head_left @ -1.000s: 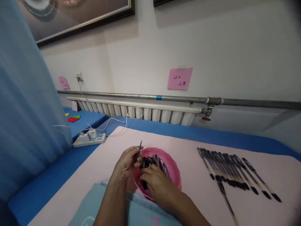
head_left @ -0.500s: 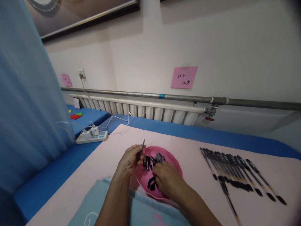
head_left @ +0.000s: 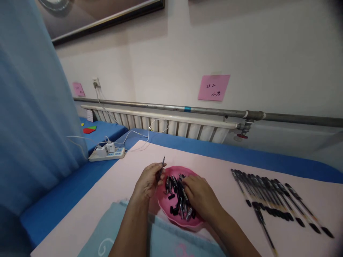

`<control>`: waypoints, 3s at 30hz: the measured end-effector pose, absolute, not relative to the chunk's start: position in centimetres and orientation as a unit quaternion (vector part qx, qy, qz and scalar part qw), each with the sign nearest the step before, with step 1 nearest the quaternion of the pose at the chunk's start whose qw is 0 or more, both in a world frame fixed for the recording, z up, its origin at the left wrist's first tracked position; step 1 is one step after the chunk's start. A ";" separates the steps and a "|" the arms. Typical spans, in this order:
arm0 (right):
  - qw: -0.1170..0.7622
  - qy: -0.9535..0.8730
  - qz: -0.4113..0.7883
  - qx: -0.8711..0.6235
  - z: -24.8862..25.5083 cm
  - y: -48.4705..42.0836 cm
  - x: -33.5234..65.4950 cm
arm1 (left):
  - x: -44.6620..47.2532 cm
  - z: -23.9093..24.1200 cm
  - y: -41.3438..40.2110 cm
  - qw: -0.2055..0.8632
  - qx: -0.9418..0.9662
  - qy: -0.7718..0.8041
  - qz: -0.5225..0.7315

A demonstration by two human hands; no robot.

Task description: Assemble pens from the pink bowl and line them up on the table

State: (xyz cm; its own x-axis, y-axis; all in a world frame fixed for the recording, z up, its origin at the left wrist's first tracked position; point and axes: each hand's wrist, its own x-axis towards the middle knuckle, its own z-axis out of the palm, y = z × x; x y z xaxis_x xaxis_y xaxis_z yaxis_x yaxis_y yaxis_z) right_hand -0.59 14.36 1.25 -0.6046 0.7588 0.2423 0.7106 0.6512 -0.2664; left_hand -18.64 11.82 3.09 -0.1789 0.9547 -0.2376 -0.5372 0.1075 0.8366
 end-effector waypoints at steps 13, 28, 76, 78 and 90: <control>0.087 -0.934 0.084 -0.336 0.7 12.1 -3.4 | -17.9 3.2 11.7 0.606 0.235 0.440 0.620; 0.139 -0.915 0.154 -0.347 -0.1 12.2 -3.5 | -16.7 2.4 12.1 0.615 0.263 0.447 0.594; 0.535 -0.394 0.655 -0.361 1.8 14.7 -1.2 | -14.3 3.8 10.9 0.699 0.333 0.397 0.494; 0.525 -0.394 0.666 -0.354 1.8 14.5 -1.3 | -14.4 3.8 10.9 0.700 0.325 0.402 0.493; 0.480 -0.432 0.670 -0.365 1.2 13.4 -2.2 | -13.9 4.2 11.1 0.677 0.263 0.476 0.496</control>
